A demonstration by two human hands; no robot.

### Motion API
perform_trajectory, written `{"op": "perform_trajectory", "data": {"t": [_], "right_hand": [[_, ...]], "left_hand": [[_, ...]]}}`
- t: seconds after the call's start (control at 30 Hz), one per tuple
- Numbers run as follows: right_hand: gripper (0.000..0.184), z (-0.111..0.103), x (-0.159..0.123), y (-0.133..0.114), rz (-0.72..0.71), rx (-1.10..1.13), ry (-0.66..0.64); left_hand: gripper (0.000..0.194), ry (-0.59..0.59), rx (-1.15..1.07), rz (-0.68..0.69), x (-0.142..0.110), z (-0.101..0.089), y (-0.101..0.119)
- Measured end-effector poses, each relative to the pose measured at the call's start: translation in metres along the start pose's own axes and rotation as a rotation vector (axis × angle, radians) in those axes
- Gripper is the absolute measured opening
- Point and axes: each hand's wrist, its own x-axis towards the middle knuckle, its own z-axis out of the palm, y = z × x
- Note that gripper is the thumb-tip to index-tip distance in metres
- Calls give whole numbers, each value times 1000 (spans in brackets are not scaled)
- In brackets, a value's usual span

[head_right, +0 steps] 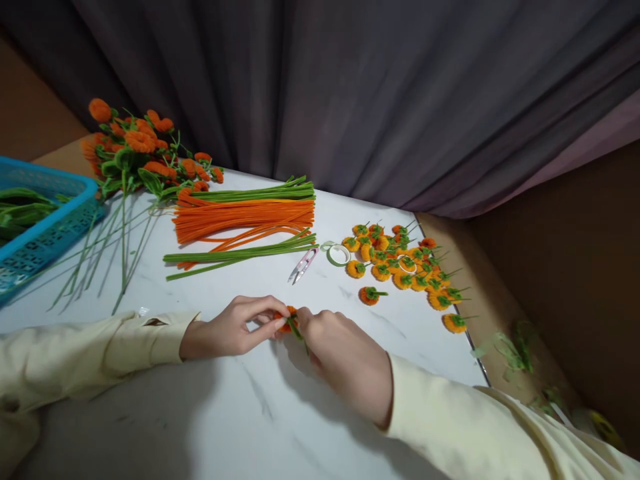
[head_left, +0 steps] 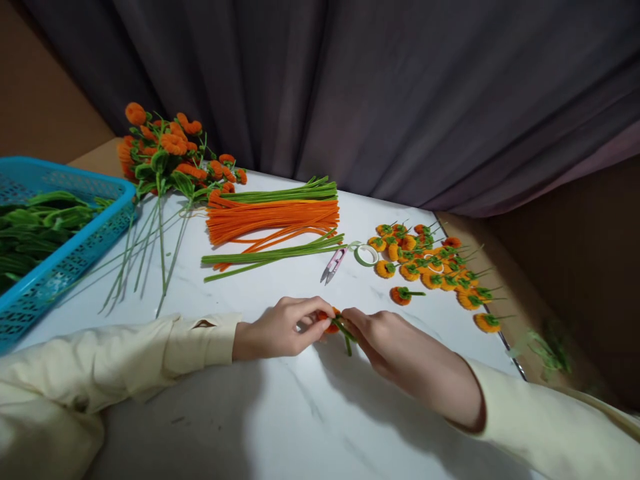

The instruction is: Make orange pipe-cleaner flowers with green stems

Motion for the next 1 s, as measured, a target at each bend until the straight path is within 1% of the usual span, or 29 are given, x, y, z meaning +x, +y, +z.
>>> {"op": "perform_trajectory", "data": {"t": [0.07, 0.17, 0.23, 0.3, 0.37, 0.47, 0.53, 0.63, 0.77, 0.83, 0.9, 1.0], "right_hand": [[16, -4, 1, 1, 31, 154, -20], [19, -12, 1, 1, 114, 401, -133], [19, -17, 1, 1, 151, 532, -179], [17, -21, 2, 1, 199, 633, -210], [19, -24, 4, 3, 261, 736, -261], [21, -27, 6, 6, 332, 888, -298], [20, -27, 7, 9, 364, 989, -283], [24, -24, 6, 12, 379, 1150, -250], [33, -13, 3, 14, 376, 1284, -239], [37, -7, 2, 14, 381, 1331, -228], [40, -2, 0, 14, 366, 1375, -212], [45, 2, -2, 13, 333, 1417, -195]], "left_hand": [[13, 8, 74, 90, -1, 0, -2], [13, 30, 189, 256, -1, 0, -4], [14, 42, 250, 358, -1, -1, -6], [15, 46, 289, 433, -1, -1, -6], [15, 42, 302, 480, -1, -2, -6], [17, 27, 274, 504, -1, -3, -4], [24, -1, 231, 479, -2, -3, -4], [32, -28, 203, 434, -2, -3, -5], [39, 48, 255, 466, 0, -2, -6], [34, 81, 259, 467, 0, -1, -6], [27, 89, 255, 464, 1, -1, -6], [22, 111, 249, 503, 1, -2, -7]]}}
